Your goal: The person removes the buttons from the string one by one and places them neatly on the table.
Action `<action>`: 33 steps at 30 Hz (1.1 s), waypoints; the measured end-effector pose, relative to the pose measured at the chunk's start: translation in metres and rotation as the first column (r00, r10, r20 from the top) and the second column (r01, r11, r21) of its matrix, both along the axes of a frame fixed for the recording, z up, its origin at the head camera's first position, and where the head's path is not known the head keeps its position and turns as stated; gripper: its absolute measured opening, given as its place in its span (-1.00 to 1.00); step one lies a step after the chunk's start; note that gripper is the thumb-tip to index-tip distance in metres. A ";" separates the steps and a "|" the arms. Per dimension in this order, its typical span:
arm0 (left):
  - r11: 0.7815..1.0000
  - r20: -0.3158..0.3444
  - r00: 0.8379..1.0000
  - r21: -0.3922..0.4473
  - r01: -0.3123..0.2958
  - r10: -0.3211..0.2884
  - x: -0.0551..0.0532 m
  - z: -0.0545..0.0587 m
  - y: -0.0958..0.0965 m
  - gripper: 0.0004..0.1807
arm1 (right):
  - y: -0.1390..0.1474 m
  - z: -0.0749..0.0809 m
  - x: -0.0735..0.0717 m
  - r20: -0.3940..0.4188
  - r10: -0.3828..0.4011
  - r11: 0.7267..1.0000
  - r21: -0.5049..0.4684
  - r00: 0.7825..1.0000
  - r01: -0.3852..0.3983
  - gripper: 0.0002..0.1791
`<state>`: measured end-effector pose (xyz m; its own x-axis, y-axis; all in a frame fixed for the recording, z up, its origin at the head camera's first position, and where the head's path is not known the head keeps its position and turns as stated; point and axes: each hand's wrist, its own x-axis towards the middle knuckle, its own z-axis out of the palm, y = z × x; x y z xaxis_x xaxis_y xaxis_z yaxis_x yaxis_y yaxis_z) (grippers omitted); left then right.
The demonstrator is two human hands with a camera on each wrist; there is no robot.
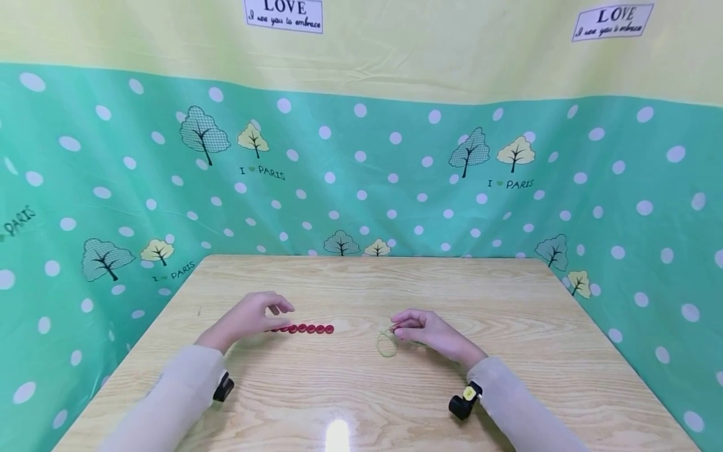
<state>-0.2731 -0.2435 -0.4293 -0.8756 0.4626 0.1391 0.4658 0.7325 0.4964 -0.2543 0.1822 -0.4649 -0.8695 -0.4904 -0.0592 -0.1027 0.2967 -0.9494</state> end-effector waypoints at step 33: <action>0.945 -0.161 0.934 0.022 0.325 -0.318 0.015 0.012 0.147 -0.61 | -0.010 0.002 -0.001 -0.001 0.031 0.996 -0.083 1.000 -0.031 -0.54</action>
<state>-0.2581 -0.0969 -0.4171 -0.6474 0.7055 0.2883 0.7458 0.5083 0.4306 -0.2553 0.1725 -0.4631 -0.8536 -0.5206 -0.0177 -0.1103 0.2139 -0.9706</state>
